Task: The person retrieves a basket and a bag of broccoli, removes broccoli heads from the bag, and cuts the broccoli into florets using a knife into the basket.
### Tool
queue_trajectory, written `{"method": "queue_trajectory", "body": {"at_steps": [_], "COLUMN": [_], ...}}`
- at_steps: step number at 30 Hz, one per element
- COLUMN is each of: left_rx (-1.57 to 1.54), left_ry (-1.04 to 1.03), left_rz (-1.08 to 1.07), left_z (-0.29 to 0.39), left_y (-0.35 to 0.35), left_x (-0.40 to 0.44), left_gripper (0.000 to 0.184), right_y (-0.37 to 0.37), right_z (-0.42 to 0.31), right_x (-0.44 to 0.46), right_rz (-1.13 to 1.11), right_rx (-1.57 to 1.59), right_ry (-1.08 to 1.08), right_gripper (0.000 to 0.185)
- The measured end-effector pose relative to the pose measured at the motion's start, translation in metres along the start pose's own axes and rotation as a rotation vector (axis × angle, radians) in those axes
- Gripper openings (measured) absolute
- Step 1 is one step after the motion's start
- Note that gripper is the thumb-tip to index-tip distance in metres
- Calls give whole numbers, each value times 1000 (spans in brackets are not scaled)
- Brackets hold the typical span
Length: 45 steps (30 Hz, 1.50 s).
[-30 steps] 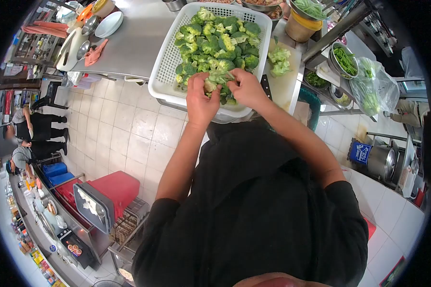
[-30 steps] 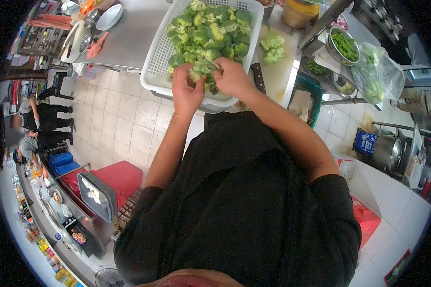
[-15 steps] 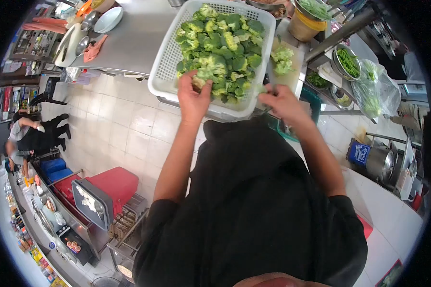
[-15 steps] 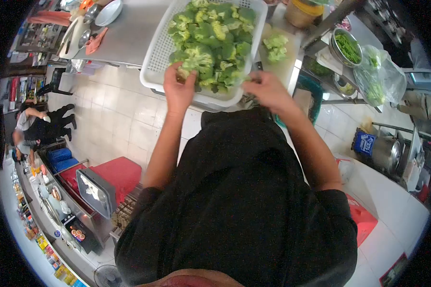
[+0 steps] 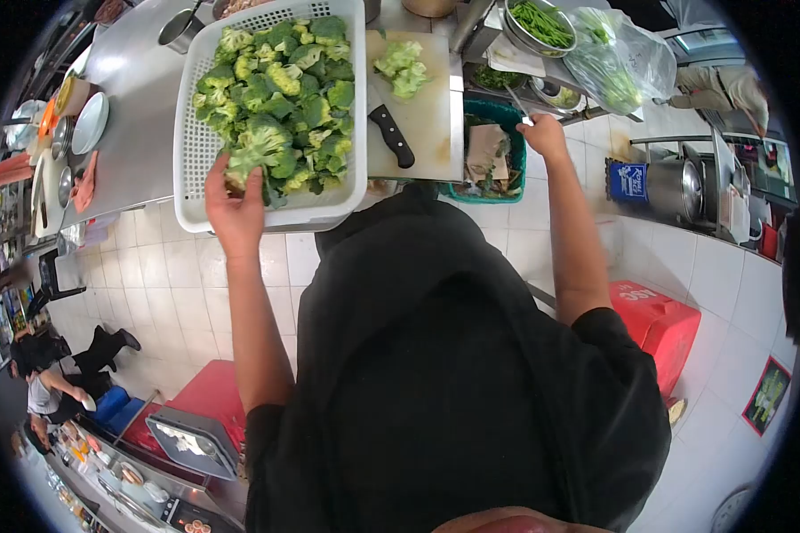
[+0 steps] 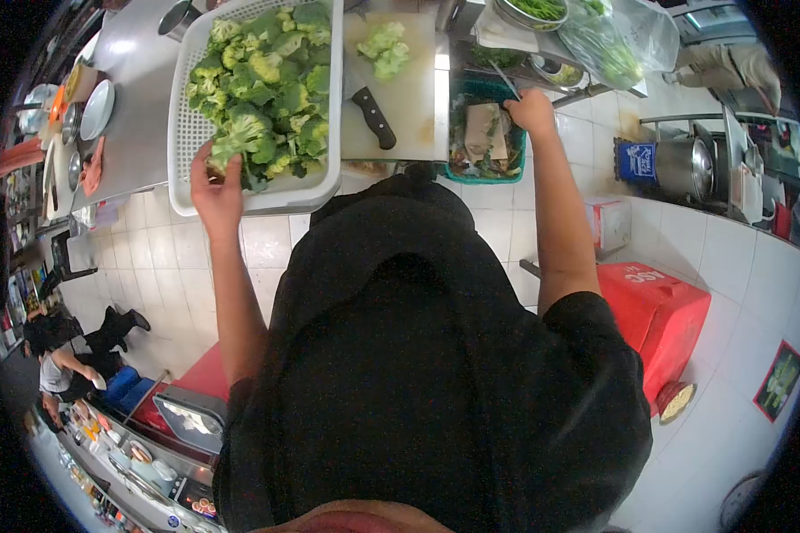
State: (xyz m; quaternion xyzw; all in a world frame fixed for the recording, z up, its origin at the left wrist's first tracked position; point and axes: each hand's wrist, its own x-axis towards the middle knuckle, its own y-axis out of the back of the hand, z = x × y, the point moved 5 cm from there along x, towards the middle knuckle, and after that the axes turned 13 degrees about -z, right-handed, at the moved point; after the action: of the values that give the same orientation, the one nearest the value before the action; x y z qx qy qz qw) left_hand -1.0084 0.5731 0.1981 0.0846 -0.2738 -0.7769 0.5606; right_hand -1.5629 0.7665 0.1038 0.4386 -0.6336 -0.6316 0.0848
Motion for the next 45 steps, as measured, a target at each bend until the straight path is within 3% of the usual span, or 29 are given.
{"method": "queue_trajectory", "body": {"at_steps": [3, 7, 8, 10, 11, 13, 17, 20, 23, 24, 27, 28, 31, 34, 38, 41, 43, 45], "left_rx": [-207, -393, -440, -634, -772, -854, -1127, -1211, -1305, -1307, -1212, -1227, -1224, -1177, -1246, -1373, -1413, -1440], "left_ry": [165, 300, 350, 484, 508, 555, 628, 608, 564, 541, 620, 605, 556, 528, 517, 517, 513, 503], "left_rz": [10, 101, 153, 179, 90, 63, -19, -220, -250, -284, -156, -105, -40, -26, 7, 54, 58, 49], "left_z": [-15, -25, -30, -34, -53, -36, -1, 25, 44, 42, 30, 22, 16, 9, 7, 6, 6, 7], "left_y": [10, 22, 24, 23, 20, 12, -14, -31, -35, -33, -32, -32, -28, -25, -21, -21, -20, -20], "left_x": [5, 13, 15, 14, 12, 9, 5, 3, -4, -6, -11, -13, -18, -20, -21, -20, -19, -15], "left_gripper": [44, 35, 31, 28, 31, 40, 34, 34, 37, 41, 46, 49, 48, 41, 35, 33, 33, 33], "right_y": [-5, -3, -6, 9, 13, 16, 15, 8, 2, 3, 3, -12, -17, -5, -12, -10, -12, -35], "right_z": [11, -20, -34, -92, -119, -172, -271, -325, -356, -363, -380, -388, -403, -417, -419, -409, -396, -383], "right_x": [-5, -34, -38, -74, -86, -107, -145, -142, -123, -116, -115, -104, -108, -127, -119, -122, -147, -151], "right_rz": [180, 116, 99, -42, -100, -209, -520, -416, -406, -269, -534, -510, -690, -679, -692, -553, -518, -489], "right_rx": [364, 674, 784, 936, 961, 924, 906, 771, 726, 699, 648, 734, 682, 668, 790, 716, 651, 589], "right_ry": [61, 107, 213, 261, 304, 549, 791, 944, 901, 909, 740, 778, 614, 681, 604, 854, 864, 909], "right_gripper": [38, 30, 28, 31, 34, 39, 55, 66, 55, 61, 66, 64, 62, 68, 79, 78, 63, 66]}}
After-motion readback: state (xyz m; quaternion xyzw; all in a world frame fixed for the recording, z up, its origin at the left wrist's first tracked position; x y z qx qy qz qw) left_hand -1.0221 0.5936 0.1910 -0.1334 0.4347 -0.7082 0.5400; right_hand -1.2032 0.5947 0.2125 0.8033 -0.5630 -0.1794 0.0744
